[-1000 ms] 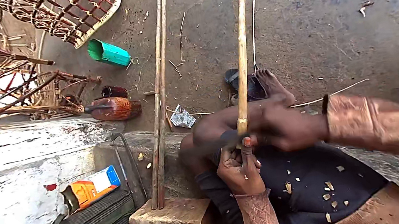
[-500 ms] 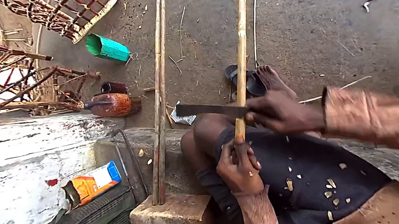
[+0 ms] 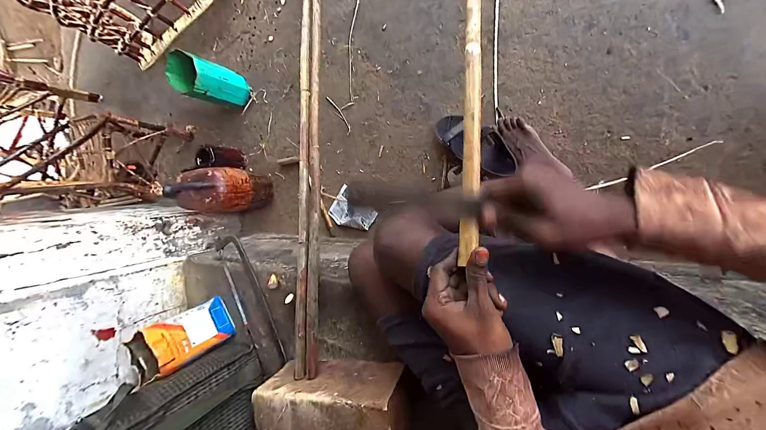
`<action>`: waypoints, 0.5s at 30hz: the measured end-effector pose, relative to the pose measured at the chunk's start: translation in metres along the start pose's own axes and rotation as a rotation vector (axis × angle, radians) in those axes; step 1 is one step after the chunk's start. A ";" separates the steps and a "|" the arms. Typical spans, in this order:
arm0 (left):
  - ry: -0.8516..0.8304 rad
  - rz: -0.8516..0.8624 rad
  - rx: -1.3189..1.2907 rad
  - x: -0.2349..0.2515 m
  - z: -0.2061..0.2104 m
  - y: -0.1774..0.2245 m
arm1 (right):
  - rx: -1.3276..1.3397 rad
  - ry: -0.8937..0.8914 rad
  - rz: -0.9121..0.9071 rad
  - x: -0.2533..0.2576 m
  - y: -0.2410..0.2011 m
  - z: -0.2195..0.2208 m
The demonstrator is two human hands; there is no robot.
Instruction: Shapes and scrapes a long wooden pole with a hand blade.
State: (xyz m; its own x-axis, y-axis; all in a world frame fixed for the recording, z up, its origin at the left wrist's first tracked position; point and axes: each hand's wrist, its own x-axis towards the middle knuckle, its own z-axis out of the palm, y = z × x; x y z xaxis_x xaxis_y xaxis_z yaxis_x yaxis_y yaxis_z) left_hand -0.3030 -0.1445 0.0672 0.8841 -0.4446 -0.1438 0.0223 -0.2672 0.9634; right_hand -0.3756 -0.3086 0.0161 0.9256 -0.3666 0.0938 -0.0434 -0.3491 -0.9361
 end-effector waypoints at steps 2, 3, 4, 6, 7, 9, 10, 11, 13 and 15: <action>-0.005 0.017 -0.005 0.004 0.005 0.000 | -0.083 -0.054 -0.034 -0.007 -0.009 0.002; -0.010 0.010 0.001 0.003 0.005 0.000 | -0.043 -0.040 -0.036 -0.004 0.001 -0.004; -0.014 -0.003 0.006 0.003 0.005 0.001 | 0.037 0.007 -0.005 0.003 0.016 -0.012; -0.004 -0.020 0.005 0.001 0.004 0.000 | 0.108 0.063 0.056 0.013 0.028 -0.021; 0.002 -0.033 0.003 0.001 0.003 0.000 | 0.064 0.039 0.026 0.007 0.017 -0.015; 0.004 -0.056 -0.006 0.002 0.004 0.002 | -0.107 -0.046 -0.049 -0.008 -0.007 0.002; -0.009 -0.064 0.002 0.002 0.004 0.002 | -0.121 -0.065 -0.062 -0.010 -0.005 0.003; -0.026 -0.067 0.010 0.003 0.005 0.003 | -0.080 -0.040 -0.053 -0.004 0.005 -0.003; -0.042 -0.073 0.021 0.006 0.006 0.001 | 0.116 0.058 0.051 0.016 0.029 -0.021; -0.030 -0.093 0.021 0.001 0.001 0.003 | 0.088 0.048 0.026 0.010 0.019 -0.014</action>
State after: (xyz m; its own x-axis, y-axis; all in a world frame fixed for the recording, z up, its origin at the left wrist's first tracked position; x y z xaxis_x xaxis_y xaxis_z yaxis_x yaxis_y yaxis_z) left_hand -0.3026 -0.1468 0.0694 0.8644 -0.4421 -0.2396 0.0936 -0.3267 0.9405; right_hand -0.3720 -0.3313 0.0037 0.9054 -0.4164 0.0830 -0.0325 -0.2628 -0.9643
